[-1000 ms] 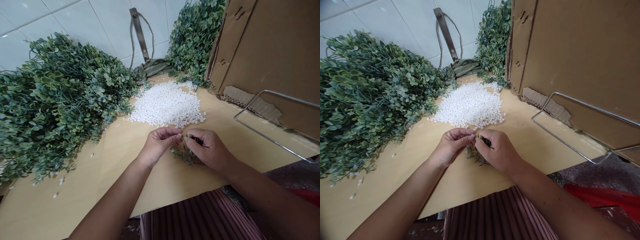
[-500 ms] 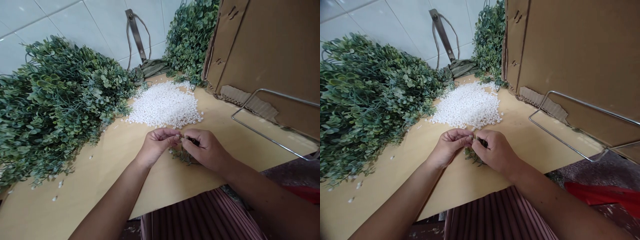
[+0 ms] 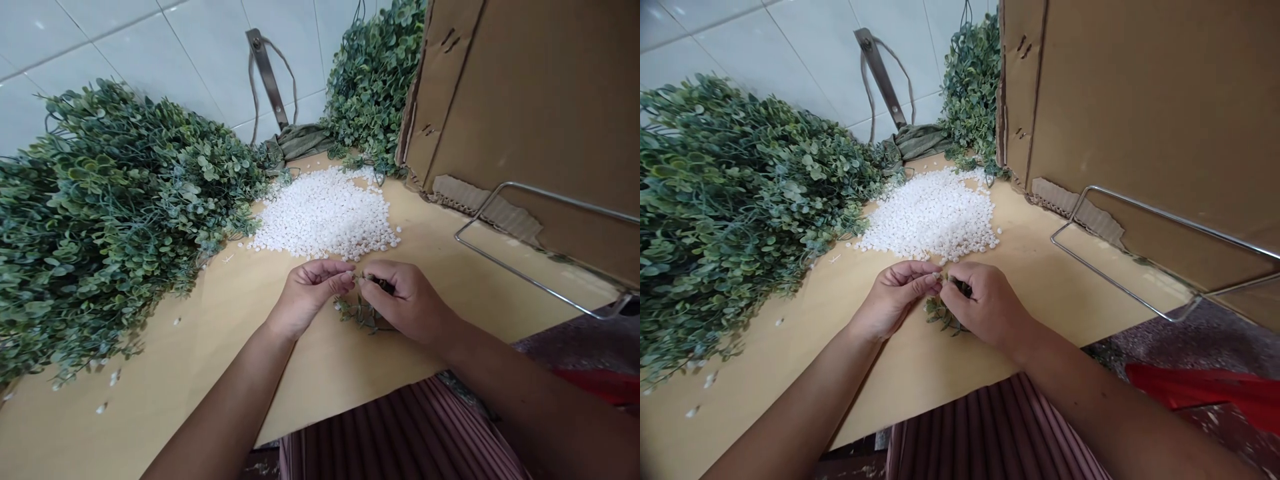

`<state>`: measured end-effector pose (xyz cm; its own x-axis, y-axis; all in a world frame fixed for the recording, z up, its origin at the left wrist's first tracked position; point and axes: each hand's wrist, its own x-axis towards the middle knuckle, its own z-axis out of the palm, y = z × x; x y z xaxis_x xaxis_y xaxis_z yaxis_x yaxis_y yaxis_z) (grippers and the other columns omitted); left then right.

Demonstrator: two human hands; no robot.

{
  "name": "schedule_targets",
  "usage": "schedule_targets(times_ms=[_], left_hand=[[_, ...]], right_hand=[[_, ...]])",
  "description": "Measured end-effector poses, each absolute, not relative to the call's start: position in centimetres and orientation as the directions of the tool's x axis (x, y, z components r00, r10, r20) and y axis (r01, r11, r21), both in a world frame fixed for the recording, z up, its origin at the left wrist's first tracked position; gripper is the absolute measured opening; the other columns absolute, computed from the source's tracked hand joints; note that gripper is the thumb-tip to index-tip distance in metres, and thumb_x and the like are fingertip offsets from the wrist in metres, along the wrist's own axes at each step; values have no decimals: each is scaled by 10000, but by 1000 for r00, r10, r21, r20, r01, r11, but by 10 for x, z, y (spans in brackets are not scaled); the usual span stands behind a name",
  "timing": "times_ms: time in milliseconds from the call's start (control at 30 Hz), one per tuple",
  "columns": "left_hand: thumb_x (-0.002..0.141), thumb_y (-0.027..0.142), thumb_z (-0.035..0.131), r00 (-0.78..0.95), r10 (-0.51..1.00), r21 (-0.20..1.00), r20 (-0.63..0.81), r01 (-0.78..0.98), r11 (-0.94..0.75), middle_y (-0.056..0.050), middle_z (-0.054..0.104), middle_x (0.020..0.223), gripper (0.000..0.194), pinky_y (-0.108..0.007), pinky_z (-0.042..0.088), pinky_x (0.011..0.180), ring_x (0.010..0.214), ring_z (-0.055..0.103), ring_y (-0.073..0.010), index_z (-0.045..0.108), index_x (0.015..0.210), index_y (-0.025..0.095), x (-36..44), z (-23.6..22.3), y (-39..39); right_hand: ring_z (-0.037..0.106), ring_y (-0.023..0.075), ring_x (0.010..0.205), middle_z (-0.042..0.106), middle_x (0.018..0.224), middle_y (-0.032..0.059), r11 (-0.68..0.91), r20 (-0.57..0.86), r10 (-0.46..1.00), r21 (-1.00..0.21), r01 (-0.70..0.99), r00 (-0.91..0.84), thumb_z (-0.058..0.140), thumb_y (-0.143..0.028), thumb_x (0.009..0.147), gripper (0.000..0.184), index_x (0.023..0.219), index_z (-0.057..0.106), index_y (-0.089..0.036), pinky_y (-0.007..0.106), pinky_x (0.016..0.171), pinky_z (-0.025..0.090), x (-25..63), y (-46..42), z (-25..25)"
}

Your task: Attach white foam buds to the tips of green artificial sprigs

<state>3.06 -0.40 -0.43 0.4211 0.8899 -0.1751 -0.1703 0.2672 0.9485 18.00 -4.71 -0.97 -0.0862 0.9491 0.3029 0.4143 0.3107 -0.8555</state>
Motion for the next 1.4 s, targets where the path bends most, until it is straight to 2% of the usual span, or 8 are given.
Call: schedule_targets(times_ms=[167, 433, 767, 1133, 1400], left_hand=[[574, 243, 789, 447, 880, 946, -162, -182, 267, 8, 684, 612, 169, -190, 489, 582, 578, 605, -83, 714, 703, 164, 31, -3, -4], [528, 203, 814, 438, 880, 932, -186, -206, 299, 4, 699, 612, 176, -186, 499, 606, 562, 617, -76, 696, 645, 147, 30, -2, -4], [482, 229, 834, 406, 884, 926, -231, -188, 328, 10, 702, 591, 223, -180, 502, 591, 543, 623, -78, 726, 668, 167, 31, -2, -3], [509, 242, 817, 402, 884, 940, -238, -135, 314, -5, 693, 579, 201, -215, 489, 600, 559, 614, -99, 727, 671, 164, 32, -3, -3], [523, 237, 812, 416, 883, 943, -215, -146, 299, 3, 689, 573, 188, -188, 480, 593, 557, 607, -81, 730, 680, 174, 32, -3, -3]], right_hand=[[352, 101, 517, 330, 530, -44, 300, 288, 953, -857, 420, -94, 411, -204, 768, 240, 542, 331, -198, 239, 501, 275, 180, -47, -11], [333, 95, 500, 303, 518, -50, 302, 291, 952, -852, 427, -94, 419, -204, 768, 260, 537, 299, -202, 235, 486, 263, 180, -48, -10], [331, 93, 498, 301, 516, -50, 326, 315, 944, -845, 425, -98, 415, -193, 766, 266, 537, 282, -204, 237, 489, 264, 180, -48, -10], [347, 101, 514, 321, 528, -44, 313, 301, 949, -854, 416, -96, 410, -211, 780, 262, 543, 297, -202, 244, 504, 273, 181, -48, -11], [334, 96, 509, 311, 528, -47, 319, 310, 946, -852, 414, -90, 413, -201, 776, 264, 542, 292, -201, 240, 497, 265, 181, -48, -10]])
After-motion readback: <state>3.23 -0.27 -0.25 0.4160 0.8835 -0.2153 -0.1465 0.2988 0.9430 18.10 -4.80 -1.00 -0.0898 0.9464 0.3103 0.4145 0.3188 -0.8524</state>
